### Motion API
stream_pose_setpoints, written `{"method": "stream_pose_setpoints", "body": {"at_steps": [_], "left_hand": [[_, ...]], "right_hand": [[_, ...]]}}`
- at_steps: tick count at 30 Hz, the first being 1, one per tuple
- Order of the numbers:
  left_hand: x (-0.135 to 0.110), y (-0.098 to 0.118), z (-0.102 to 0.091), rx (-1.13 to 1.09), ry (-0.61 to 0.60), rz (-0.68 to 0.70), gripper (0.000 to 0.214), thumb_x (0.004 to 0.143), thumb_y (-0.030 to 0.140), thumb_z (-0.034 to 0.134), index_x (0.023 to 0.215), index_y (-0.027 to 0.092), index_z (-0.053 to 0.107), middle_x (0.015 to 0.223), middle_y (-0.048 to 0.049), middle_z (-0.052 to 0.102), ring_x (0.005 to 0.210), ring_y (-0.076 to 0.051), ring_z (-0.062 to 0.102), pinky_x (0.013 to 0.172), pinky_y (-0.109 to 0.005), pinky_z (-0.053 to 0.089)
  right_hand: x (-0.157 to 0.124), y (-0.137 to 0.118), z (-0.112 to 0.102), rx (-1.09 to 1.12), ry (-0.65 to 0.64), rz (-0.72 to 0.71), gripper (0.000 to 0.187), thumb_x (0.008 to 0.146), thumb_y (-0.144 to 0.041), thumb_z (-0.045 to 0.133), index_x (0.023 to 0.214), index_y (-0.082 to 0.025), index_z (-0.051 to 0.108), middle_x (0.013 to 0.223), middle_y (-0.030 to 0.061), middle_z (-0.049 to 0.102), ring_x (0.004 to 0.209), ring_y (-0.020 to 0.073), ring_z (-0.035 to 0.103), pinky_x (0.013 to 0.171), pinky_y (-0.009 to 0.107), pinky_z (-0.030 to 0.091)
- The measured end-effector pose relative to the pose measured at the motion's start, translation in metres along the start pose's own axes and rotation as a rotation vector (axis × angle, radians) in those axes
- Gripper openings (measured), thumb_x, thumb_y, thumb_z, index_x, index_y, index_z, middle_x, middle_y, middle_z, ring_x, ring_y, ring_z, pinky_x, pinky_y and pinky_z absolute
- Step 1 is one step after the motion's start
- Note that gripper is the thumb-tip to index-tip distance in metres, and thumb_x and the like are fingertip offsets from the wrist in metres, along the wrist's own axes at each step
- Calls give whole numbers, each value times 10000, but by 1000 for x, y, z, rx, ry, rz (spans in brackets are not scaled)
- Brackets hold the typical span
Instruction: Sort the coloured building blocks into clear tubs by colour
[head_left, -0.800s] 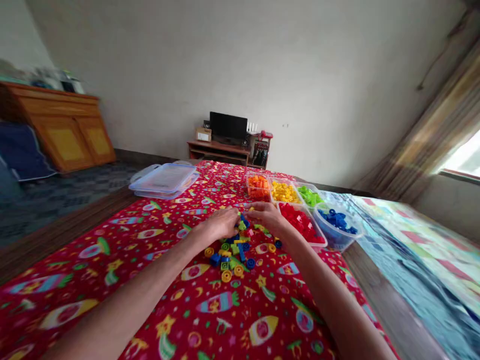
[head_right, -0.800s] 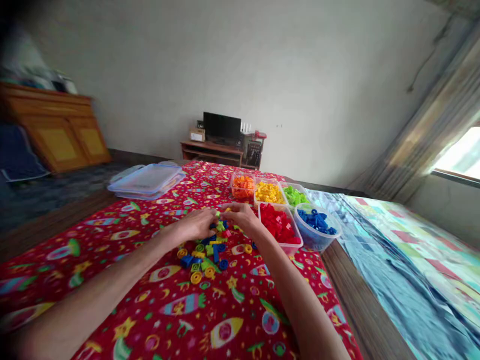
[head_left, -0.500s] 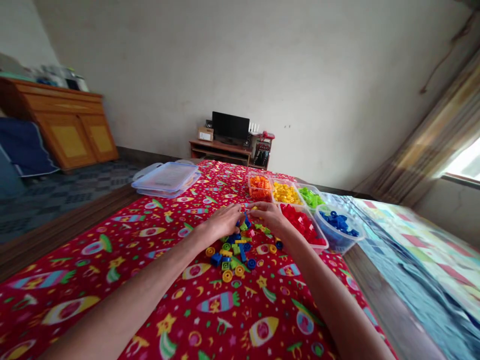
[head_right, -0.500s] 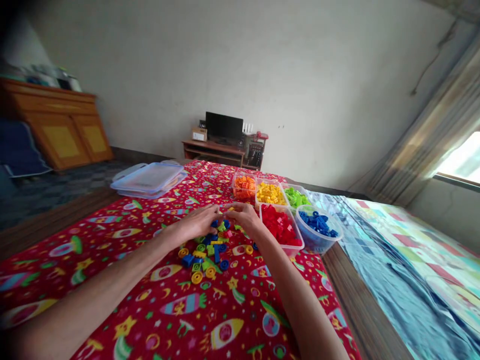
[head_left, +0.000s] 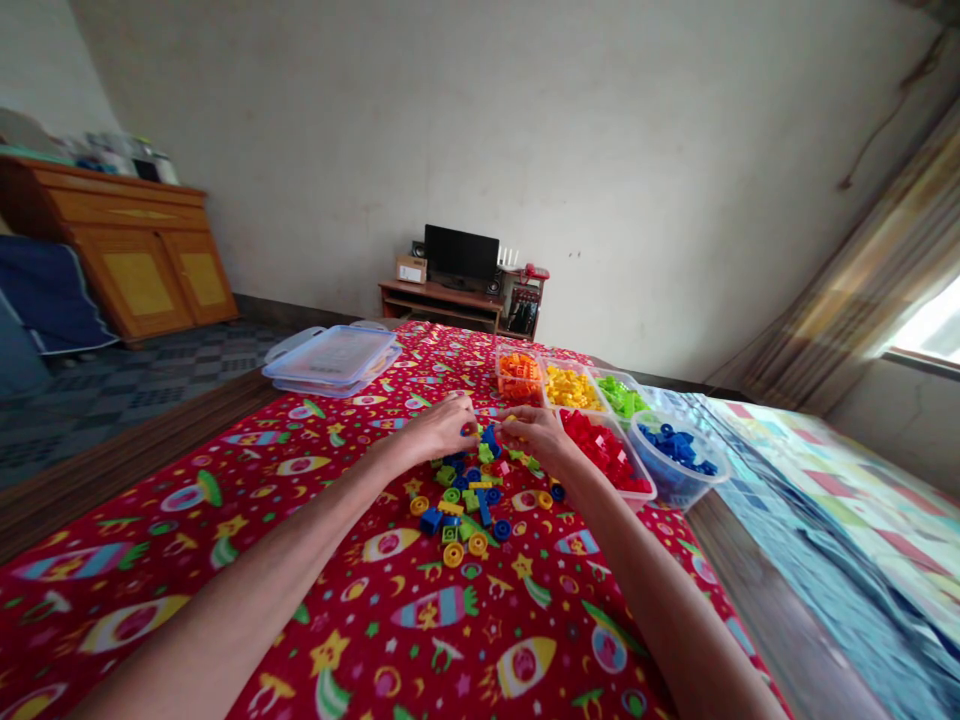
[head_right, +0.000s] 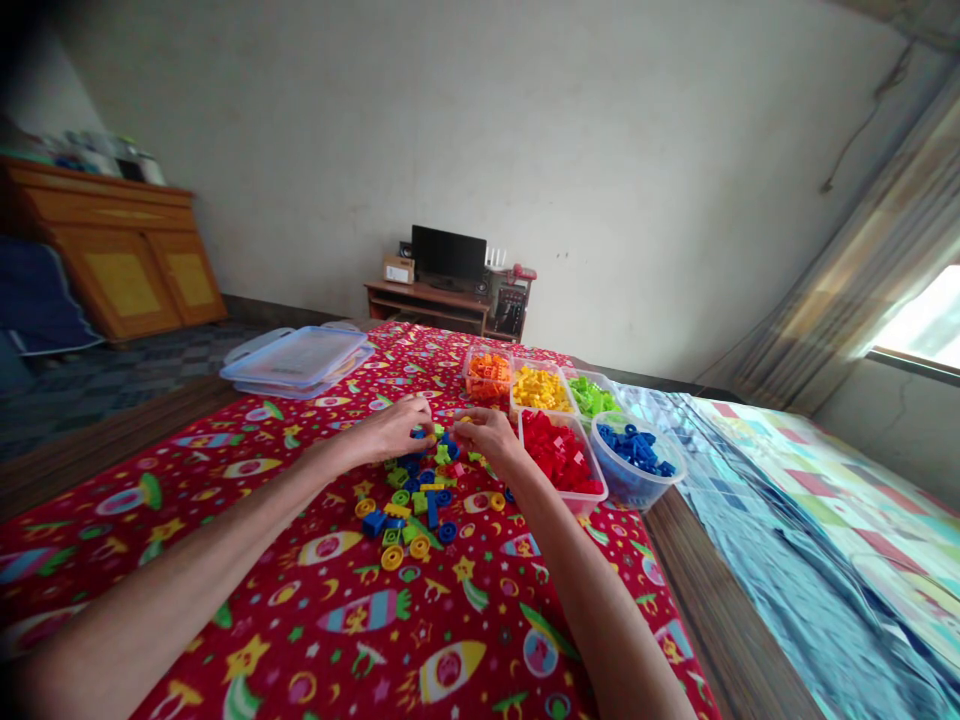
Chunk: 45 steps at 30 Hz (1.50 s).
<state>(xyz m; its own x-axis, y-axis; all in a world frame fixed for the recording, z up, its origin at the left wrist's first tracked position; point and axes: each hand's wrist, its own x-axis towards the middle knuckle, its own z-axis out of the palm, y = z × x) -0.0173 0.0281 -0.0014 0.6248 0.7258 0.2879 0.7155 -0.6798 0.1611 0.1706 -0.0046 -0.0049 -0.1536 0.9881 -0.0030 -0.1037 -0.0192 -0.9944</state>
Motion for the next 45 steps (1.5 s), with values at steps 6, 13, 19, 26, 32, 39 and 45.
{"method": "stream_pose_setpoints", "body": {"at_steps": [6, 13, 19, 26, 32, 39, 45], "left_hand": [[8, 7, -7, -296, 255, -15, 163, 813, 250, 560, 858, 162, 690, 850, -33, 687, 786, -165, 634, 772, -273, 495], [9, 26, 9, -241, 313, 36, 122, 755, 186, 653, 872, 167, 680, 903, -56, 676, 905, -210, 629, 836, -318, 492], [10, 8, 5, -361, 353, -10, 207, 770, 325, 669, 918, 181, 675, 933, -41, 665, 887, -194, 627, 827, -304, 491], [1, -33, 8, -183, 168, -224, 210, 806, 314, 552, 804, 172, 707, 840, -60, 682, 809, -200, 635, 754, -277, 463], [-4, -48, 20, -179, -98, -293, 229, 767, 347, 559, 838, 195, 715, 755, -30, 699, 726, -192, 636, 632, -240, 435], [-7, -49, 18, -180, -157, -224, 295, 736, 350, 592, 965, 196, 697, 890, -58, 715, 810, -200, 648, 690, -239, 471], [-9, -48, 18, -170, -191, -217, 349, 743, 344, 588, 1043, 192, 683, 967, -76, 707, 856, -211, 649, 731, -252, 487]], "right_hand": [[2, 5, 4, 55, 4, 105, 125, 766, -245, 670, 701, -148, 626, 594, 24, 644, 541, 93, 578, 499, 183, 459], [3, 9, 9, 309, -39, 122, 231, 763, -376, 719, 794, -164, 631, 658, -20, 597, 563, 69, 564, 512, 165, 475], [3, 5, 4, 238, -58, 68, 180, 654, -252, 781, 681, -124, 657, 662, 18, 641, 627, 79, 575, 530, 152, 440], [-2, 0, 1, 7, -83, 21, 260, 607, -350, 791, 620, -148, 627, 592, -4, 628, 565, 78, 547, 551, 186, 445], [-1, -27, -29, -214, -11, -118, 217, 653, -349, 745, 678, -149, 665, 618, 6, 660, 557, 102, 587, 556, 217, 479], [49, -65, -112, -764, 537, -120, 93, 747, -145, 617, 668, -121, 661, 479, 18, 607, 540, 152, 651, 586, 243, 522], [66, -84, -133, -976, 581, -78, 179, 788, -251, 640, 736, -95, 711, 645, 85, 690, 728, 220, 693, 656, 278, 529]]}}
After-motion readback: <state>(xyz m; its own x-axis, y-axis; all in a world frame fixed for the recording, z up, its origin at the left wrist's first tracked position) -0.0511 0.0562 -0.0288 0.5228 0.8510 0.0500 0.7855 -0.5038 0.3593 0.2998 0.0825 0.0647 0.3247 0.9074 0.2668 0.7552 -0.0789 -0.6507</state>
